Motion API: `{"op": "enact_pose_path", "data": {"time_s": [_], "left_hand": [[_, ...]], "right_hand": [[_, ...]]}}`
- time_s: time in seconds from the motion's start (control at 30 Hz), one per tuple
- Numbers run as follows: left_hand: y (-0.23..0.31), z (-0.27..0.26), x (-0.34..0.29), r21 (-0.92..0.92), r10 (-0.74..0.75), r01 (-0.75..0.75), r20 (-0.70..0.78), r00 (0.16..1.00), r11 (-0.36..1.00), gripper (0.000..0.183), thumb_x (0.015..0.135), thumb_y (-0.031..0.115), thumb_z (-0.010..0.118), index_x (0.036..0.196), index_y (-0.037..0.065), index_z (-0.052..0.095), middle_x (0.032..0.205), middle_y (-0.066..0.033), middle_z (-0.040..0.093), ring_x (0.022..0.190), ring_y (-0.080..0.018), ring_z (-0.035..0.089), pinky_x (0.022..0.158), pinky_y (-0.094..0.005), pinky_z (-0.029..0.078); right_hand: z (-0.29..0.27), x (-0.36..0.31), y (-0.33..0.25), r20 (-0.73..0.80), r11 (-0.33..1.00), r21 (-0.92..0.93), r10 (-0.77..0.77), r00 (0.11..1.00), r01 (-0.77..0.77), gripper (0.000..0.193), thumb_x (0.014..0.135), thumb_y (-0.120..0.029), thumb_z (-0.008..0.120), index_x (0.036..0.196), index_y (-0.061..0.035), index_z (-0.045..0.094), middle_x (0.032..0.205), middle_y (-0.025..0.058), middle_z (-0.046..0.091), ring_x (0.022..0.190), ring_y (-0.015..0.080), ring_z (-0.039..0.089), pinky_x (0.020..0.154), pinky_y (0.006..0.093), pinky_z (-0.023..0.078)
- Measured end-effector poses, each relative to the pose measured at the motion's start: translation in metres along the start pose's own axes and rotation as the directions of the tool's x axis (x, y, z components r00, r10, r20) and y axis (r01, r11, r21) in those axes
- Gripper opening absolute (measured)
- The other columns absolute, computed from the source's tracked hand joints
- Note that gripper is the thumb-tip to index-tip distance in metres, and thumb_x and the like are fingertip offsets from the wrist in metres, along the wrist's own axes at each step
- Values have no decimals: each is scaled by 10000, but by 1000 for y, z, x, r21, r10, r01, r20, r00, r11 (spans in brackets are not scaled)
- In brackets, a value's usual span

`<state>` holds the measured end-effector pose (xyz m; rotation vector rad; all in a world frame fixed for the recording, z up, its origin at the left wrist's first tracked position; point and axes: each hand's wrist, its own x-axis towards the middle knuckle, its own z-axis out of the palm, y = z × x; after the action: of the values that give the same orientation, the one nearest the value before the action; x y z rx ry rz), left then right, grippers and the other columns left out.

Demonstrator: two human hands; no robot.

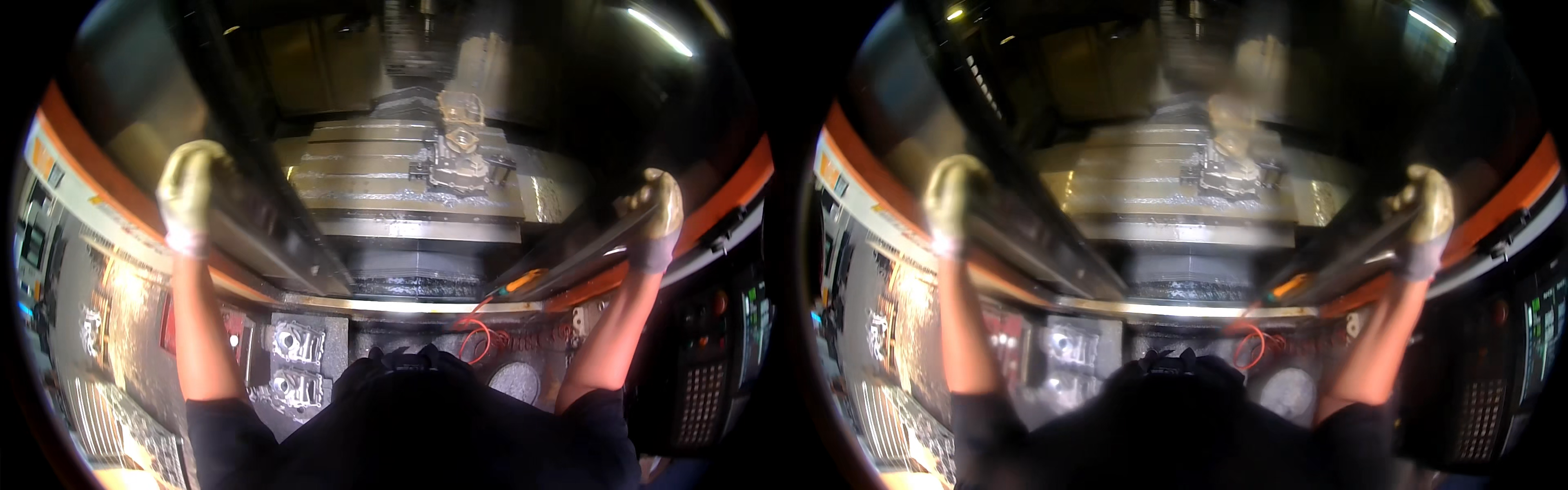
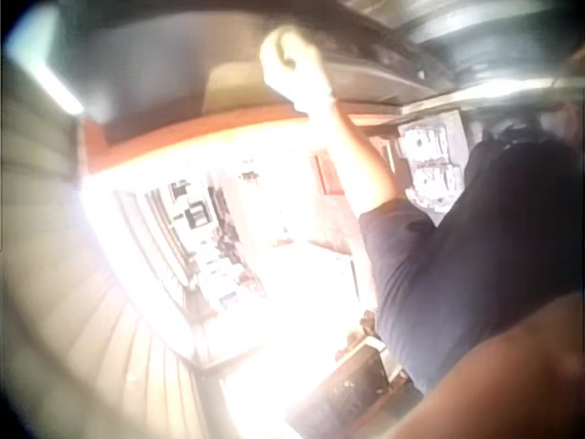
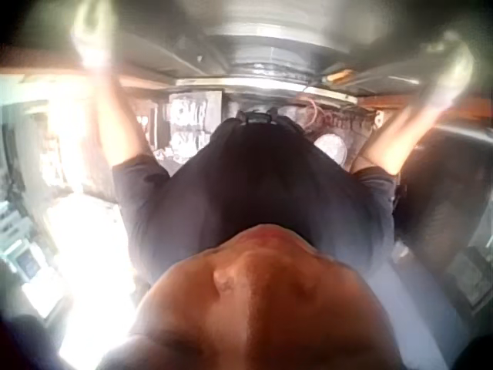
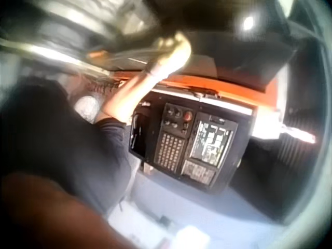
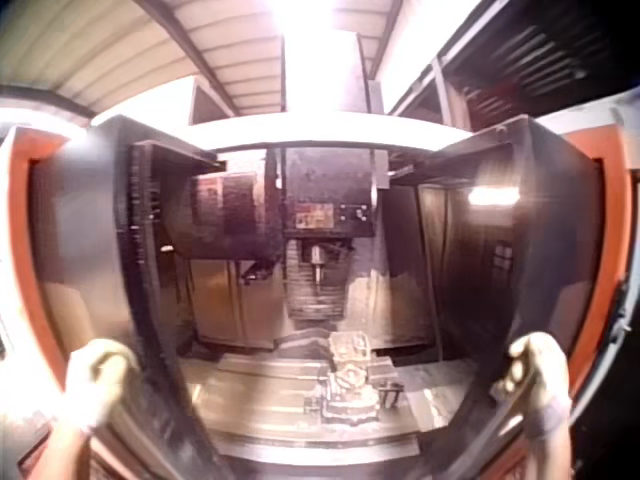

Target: The person assembles metal housing components on a CNC machine bed. They use a wrench to tighten fastening bolts and use a compressed air nozzle to clean the parts of metal shavings.

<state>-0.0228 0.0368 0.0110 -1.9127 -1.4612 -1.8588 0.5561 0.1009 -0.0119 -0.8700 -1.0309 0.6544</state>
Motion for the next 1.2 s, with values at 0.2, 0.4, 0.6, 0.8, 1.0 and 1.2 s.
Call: {"op": "enact_pose_path", "data": {"time_s": [0.2, 0.4, 0.6, 0.8, 1.0, 1.2], "left_hand": [[-40, -60, 8, -218, -480, 432, -271, 835, 875, 356, 1055, 393, 557, 857, 98, 590, 690, -36, 557, 612, -139, 533, 577, -293, 492], [-100, -114, 16, -258, -617, 562, -375, 692, 786, 385, 1003, 490, 610, 942, 111, 580, 806, -22, 478, 730, -152, 468, 653, -358, 518], [-84, -7, 12, -116, -358, 343, -437, 825, 932, 361, 1036, 435, 606, 980, 80, 641, 727, -37, 500, 662, -170, 489, 625, -355, 480], [-45, 214, -36, -54, -143, 154, 168, 975, 987, 405, 1036, 455, 578, 1001, 60, 660, 770, -87, 543, 705, -219, 531, 651, -379, 498], [28, 355, -124, -66, -12, 77, 682, 732, 995, 454, 1037, 476, 551, 1022, 40, 679, 813, -136, 586, 749, -268, 573, 677, -402, 516], [-6, 379, -217, 241, -220, 30, 818, 532, 970, 507, 1037, 497, 524, 1042, 21, 698, 856, -186, 629, 792, -318, 615, 703, -425, 534]], "right_hand": [[-84, 65, 22, -353, 995, -92, -4, 935, -31, 311, 1014, -369, 660, 1083, -66, 677, 717, -15, 560, 593, 157, 540, 566, 345, 511], [-112, 93, 23, -575, 947, -319, -175, 799, -23, 390, 1026, -467, 546, 1046, -98, 669, 754, 18, 602, 628, 227, 575, 557, 434, 484], [-173, 101, 21, -562, 914, -404, -278, 779, 35, 286, 1042, -391, 553, 966, -128, 637, 740, 28, 616, 558, 183, 562, 487, 352, 467], [-152, 126, 59, -432, 722, -681, -529, 730, 120, 289, 1058, -393, 537, 920, -140, 551, 702, -1, 573, 510, 120, 532, 412, 301, 417], [-150, 99, 17, -494, 664, -738, -406, 769, -124, 511, 974, -505, 610, 1102, -15, 679, 1003, 292, 703, 958, 449, 694, 826, 492, 547], [-140, 74, -18, -417, 840, -522, -101, 903, -146, 440, 956, -434, 676, 1159, -44, 654, 1059, 220, 727, 1017, 360, 710, 887, 438, 544]]}}
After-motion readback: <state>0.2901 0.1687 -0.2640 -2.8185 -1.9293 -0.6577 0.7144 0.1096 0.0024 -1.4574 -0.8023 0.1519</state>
